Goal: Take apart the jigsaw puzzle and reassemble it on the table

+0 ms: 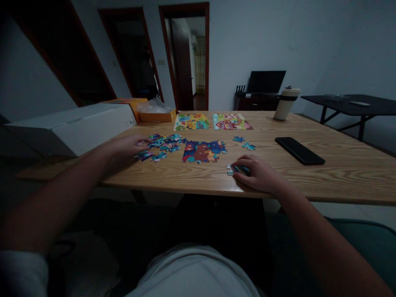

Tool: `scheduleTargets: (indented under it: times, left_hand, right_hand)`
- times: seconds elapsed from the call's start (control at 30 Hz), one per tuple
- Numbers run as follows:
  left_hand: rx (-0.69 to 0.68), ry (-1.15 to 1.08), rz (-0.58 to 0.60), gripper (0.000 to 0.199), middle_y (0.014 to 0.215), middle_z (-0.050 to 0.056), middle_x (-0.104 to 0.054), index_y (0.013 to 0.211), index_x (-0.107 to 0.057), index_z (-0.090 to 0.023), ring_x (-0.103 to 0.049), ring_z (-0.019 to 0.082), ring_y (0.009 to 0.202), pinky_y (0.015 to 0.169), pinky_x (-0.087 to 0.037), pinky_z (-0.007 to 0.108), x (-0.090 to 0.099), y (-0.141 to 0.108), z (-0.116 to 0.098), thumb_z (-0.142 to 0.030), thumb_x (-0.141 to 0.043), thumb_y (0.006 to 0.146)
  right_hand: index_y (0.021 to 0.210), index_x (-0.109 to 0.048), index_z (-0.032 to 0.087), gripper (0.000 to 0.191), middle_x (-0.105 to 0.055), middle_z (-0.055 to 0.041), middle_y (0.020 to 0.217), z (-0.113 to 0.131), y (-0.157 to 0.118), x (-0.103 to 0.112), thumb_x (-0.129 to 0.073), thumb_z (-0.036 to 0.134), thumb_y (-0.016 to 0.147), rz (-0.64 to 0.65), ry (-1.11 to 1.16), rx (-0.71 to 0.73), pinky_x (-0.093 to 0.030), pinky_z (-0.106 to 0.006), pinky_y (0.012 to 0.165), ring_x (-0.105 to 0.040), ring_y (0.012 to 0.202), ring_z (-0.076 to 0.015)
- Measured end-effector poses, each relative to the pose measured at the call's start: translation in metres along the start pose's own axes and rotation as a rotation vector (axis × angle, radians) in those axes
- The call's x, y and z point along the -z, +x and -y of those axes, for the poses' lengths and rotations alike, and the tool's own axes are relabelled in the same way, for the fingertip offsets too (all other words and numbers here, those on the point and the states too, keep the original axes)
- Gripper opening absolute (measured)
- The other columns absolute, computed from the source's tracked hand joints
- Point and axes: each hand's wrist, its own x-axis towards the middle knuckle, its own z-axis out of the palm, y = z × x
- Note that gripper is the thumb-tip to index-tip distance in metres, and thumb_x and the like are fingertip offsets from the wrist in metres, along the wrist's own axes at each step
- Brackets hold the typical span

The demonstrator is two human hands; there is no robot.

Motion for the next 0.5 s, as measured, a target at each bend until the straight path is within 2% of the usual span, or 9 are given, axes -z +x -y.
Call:
scheduleTargets:
  times: [0.1, 0.27, 0.37, 0.5]
  left_hand:
    - [-0.012, 0.007, 0.015, 0.065, 0.135, 0.011, -0.065, 0.133, -0.062, -0.019, -0.062, 0.026, 0.114, 0.095, -0.047, 0.031, -0.001, 0.032, -0.023, -0.058, -0.055, 0.081]
    - [0.017, 0.0, 0.018, 0.065, 0.13, 0.012, -0.067, 0.129, -0.064, -0.019, -0.064, 0.026, 0.108, 0.087, -0.048, 0.03, -0.013, 0.084, -0.063, -0.06, -0.063, 0.078]
    - [0.063, -0.025, 0.006, 0.063, 0.121, 0.011, -0.071, 0.128, -0.063, -0.018, -0.066, 0.025, 0.101, 0.084, -0.049, 0.03, -0.022, 0.097, -0.067, -0.052, -0.07, 0.076]
    - [0.07, -0.103, 0.001, 0.069, 0.118, 0.012, -0.072, 0.13, -0.06, -0.016, -0.067, 0.025, 0.098, 0.081, -0.05, 0.03, -0.024, 0.096, -0.054, -0.046, -0.077, 0.071]
  right_hand:
    - [0.109, -0.074, 0.023, 0.029, -0.069, -0.0117, 0.113, -0.001, 0.0, 0.0, -0.062, 0.041, 0.09, -0.002, 0.001, 0.011, -0.052, -0.046, 0.093, -0.065, 0.105, -0.0303]
    - [0.111, -0.074, 0.023, 0.031, -0.068, -0.0114, 0.114, -0.003, 0.0, -0.001, -0.063, 0.041, 0.089, -0.016, -0.003, 0.004, -0.051, -0.045, 0.095, -0.065, 0.106, -0.0295]
    - [0.111, -0.074, 0.022, 0.031, -0.068, -0.0115, 0.112, -0.002, 0.001, -0.002, -0.062, 0.041, 0.09, -0.015, 0.003, 0.005, -0.051, -0.044, 0.095, -0.064, 0.106, -0.029]
    - [0.111, -0.074, 0.021, 0.031, -0.069, -0.0119, 0.111, 0.001, 0.002, -0.003, -0.061, 0.042, 0.091, -0.018, 0.003, 0.016, -0.051, -0.044, 0.094, -0.064, 0.105, -0.0288]
